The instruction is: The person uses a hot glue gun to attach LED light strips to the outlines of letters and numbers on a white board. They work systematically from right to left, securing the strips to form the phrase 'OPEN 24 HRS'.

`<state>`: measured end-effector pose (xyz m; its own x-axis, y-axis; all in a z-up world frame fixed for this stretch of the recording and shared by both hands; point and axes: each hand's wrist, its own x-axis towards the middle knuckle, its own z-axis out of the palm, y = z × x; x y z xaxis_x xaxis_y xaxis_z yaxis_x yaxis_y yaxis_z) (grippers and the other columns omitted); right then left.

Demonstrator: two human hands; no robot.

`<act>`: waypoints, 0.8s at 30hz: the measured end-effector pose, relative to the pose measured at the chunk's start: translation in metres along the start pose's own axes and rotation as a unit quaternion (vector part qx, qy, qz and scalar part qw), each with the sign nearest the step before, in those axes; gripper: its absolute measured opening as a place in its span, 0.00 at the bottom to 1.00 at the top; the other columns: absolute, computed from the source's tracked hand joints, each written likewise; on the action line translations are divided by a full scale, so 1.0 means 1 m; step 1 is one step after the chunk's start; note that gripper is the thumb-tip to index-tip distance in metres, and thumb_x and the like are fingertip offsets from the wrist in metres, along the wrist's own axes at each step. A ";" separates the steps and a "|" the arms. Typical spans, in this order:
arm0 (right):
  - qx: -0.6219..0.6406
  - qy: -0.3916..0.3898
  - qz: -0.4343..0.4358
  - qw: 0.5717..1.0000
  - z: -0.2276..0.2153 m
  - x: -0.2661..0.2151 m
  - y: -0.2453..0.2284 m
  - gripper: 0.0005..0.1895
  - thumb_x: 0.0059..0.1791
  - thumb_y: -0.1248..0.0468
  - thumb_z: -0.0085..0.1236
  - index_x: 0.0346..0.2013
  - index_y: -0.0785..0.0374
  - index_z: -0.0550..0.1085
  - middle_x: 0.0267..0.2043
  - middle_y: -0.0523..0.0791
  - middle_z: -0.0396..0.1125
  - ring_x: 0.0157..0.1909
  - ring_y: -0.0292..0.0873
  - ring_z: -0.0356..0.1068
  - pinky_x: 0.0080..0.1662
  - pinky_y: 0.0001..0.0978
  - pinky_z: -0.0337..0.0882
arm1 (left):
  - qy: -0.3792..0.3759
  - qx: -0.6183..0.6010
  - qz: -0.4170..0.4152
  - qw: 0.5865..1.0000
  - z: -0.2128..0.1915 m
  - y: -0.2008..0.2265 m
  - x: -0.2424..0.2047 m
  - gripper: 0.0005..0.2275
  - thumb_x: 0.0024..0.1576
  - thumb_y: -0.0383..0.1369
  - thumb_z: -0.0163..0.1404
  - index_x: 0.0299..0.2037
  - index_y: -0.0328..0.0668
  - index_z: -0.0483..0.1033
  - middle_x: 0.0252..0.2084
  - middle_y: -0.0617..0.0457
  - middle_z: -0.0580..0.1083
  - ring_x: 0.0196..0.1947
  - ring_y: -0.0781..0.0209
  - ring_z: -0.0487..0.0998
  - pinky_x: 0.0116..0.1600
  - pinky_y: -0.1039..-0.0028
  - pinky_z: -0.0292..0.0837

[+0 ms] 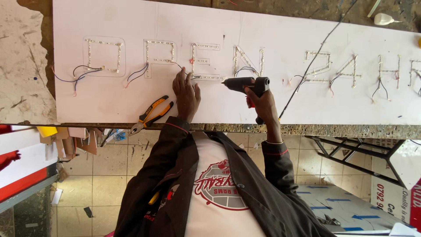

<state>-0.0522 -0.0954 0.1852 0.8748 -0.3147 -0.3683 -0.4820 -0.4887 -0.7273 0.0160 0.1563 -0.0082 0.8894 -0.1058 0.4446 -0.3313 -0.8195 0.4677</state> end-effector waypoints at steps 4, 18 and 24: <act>0.027 -0.013 -0.029 0.999 0.018 0.017 0.012 0.26 0.58 0.39 0.63 0.22 0.48 0.78 0.18 0.40 0.73 0.27 0.44 0.72 0.45 0.37 0.73 | 0.014 0.001 -0.009 1.000 0.010 -0.003 -0.006 0.22 0.66 0.28 0.59 0.69 0.39 0.68 0.76 0.39 0.67 0.75 0.40 0.68 0.79 0.48 0.61; 0.023 -0.080 -0.085 0.993 0.046 0.037 -0.005 0.28 0.58 0.39 0.63 0.21 0.49 0.72 0.15 0.38 0.70 0.26 0.41 0.75 0.42 0.36 0.73 | 0.107 -0.002 0.003 0.994 0.022 -0.012 -0.004 0.12 0.70 0.26 0.49 0.63 0.38 0.72 0.68 0.38 0.71 0.69 0.36 0.73 0.74 0.47 0.68; 0.070 -0.074 -0.100 0.990 0.050 0.039 -0.005 0.23 0.59 0.43 0.64 0.27 0.50 0.71 0.17 0.38 0.69 0.26 0.40 0.74 0.40 0.35 0.73 | 0.097 -0.004 -0.003 0.995 0.022 -0.012 -0.005 0.07 0.72 0.27 0.48 0.58 0.39 0.71 0.70 0.39 0.71 0.71 0.37 0.72 0.75 0.49 0.67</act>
<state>-0.0134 -0.0643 0.1458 0.9544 -0.0956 -0.2826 -0.2966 -0.4082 -0.8634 0.0226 0.1541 -0.0323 0.8134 0.0102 0.5816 -0.3301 -0.8152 0.4760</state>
